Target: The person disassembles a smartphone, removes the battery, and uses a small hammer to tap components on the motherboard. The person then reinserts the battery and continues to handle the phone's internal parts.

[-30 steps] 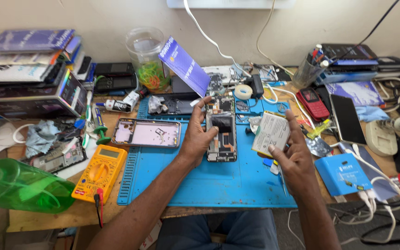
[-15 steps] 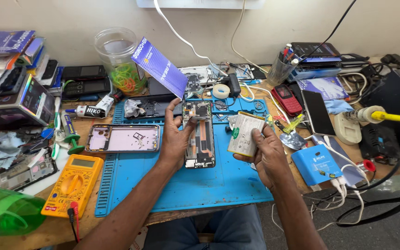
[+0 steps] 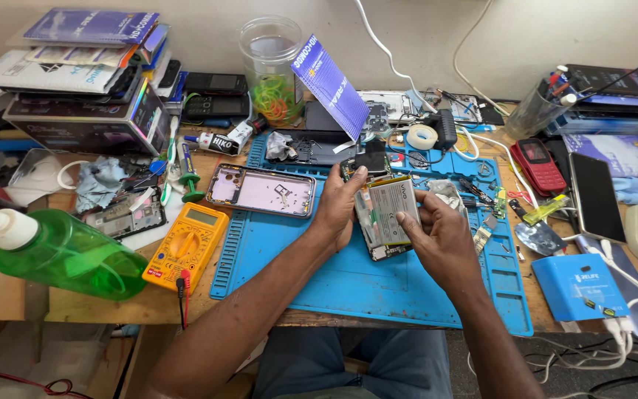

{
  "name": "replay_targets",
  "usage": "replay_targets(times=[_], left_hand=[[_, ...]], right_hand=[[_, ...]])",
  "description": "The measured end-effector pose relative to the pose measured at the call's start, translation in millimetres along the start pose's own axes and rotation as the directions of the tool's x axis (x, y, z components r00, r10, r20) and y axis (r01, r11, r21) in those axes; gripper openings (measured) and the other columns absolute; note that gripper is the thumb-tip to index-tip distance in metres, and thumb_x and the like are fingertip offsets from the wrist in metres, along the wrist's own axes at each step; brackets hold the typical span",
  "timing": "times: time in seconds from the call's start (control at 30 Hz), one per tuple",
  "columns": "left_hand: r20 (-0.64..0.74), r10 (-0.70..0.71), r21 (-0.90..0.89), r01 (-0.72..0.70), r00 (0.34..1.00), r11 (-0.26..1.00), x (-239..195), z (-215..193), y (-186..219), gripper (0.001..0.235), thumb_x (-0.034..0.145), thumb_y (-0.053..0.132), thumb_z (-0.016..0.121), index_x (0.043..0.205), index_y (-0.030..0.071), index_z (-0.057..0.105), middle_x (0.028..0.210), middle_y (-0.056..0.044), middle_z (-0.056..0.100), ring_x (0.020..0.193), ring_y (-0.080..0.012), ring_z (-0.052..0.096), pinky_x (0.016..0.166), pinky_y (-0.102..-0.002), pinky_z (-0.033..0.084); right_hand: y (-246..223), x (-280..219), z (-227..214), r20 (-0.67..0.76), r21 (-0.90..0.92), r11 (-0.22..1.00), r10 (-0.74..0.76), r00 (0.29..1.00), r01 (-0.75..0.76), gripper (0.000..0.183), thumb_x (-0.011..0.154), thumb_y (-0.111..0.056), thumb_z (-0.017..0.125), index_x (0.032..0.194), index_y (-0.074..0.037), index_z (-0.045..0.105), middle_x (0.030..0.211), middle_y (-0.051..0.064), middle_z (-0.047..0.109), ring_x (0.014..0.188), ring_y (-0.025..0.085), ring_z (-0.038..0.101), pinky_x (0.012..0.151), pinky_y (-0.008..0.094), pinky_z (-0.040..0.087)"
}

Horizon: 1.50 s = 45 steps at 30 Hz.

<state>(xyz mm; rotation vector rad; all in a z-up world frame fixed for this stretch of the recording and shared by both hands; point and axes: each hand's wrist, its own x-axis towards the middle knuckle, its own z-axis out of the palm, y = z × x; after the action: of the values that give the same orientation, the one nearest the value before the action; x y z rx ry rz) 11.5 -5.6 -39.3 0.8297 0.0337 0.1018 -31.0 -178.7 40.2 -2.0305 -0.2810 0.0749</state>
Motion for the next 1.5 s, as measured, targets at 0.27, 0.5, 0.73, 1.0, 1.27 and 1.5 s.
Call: replay_targets(times=[0.27, 0.5, 0.73, 1.0, 1.27, 1.5], left_hand=[[0.031, 0.025, -0.031, -0.024, 0.999, 0.999, 3, -1, -5, 0.036, 0.102, 0.022, 0.063, 0.13, 0.005, 0.048, 0.114, -0.008, 0.065, 0.104, -0.0185, 0.066, 0.092, -0.038, 0.057], [0.005, -0.012, -0.026, 0.012, 1.0, 1.0, 3, 1, 4, 0.034, 0.1, 0.018, 0.061, 0.129, 0.008, 0.048, 0.112, -0.008, 0.067, 0.101, -0.0194, 0.069, 0.089, -0.038, 0.06], [0.03, -0.017, -0.061, 0.019, 0.999, 0.998, 1, 10, 12, 0.035, 0.099, 0.016, 0.061, 0.129, 0.008, 0.046, 0.11, -0.007, 0.067, 0.101, -0.0193, 0.069, 0.087, -0.038, 0.062], [0.013, -0.034, 0.001, 0.034, 0.999, 0.999, 2, 3, 6, 0.027, 0.102, 0.022, 0.06, 0.125, 0.011, 0.052, 0.104, -0.003, 0.063, 0.092, -0.0165, 0.063, 0.074, -0.036, 0.054], [0.04, -0.025, -0.041, 0.027, 0.999, 0.999, -1, 4, 6, 0.025, 0.101, 0.024, 0.06, 0.12, 0.012, 0.049, 0.104, -0.001, 0.063, 0.097, -0.0127, 0.063, 0.086, -0.035, 0.058], [0.052, 0.029, -0.068, -0.025, 0.998, 0.997, -8, 6, 3, 0.023, 0.102, 0.022, 0.059, 0.122, 0.011, 0.051, 0.107, -0.002, 0.065, 0.102, -0.0146, 0.064, 0.091, -0.036, 0.056]], right_hand=[[20, 16, -12, 0.123, 0.516, 0.851, 0.046, 0.991, -0.104, 0.027, 0.101, -0.014, 0.056, 0.125, -0.001, 0.057, 0.097, 0.014, 0.076, 0.079, 0.019, 0.074, 0.066, 0.032, 0.062], [63, 12, -32, 0.232, 0.937, 0.298, -0.142, 0.962, -0.182, 0.019, 0.112, -0.016, 0.045, 0.124, -0.005, 0.055, 0.075, 0.012, 0.062, 0.043, 0.011, 0.051, 0.04, 0.023, 0.041], [49, 11, -37, 0.04, 0.794, 0.595, 0.156, 0.987, -0.127, 0.028, 0.112, -0.028, 0.041, 0.124, -0.004, 0.051, 0.077, 0.01, 0.063, 0.052, 0.011, 0.057, 0.041, 0.023, 0.04], [-9, -2, -10, -0.045, -0.157, 0.987, -0.051, 0.998, 0.043, 0.038, 0.097, -0.018, 0.062, 0.134, -0.006, 0.061, 0.082, 0.012, 0.076, 0.061, 0.017, 0.075, 0.051, 0.031, 0.058], [-12, 1, 0, -0.026, -0.158, 0.987, -0.025, 0.999, 0.021, 0.033, 0.099, -0.019, 0.063, 0.127, -0.001, 0.061, 0.092, 0.016, 0.079, 0.066, 0.018, 0.077, 0.052, 0.032, 0.06], [2, 2, 6, 0.07, 0.001, 1.0, 0.01, 0.997, -0.01, 0.035, 0.097, -0.019, 0.063, 0.127, -0.002, 0.061, 0.093, 0.016, 0.08, 0.078, 0.02, 0.079, 0.062, 0.032, 0.065]])
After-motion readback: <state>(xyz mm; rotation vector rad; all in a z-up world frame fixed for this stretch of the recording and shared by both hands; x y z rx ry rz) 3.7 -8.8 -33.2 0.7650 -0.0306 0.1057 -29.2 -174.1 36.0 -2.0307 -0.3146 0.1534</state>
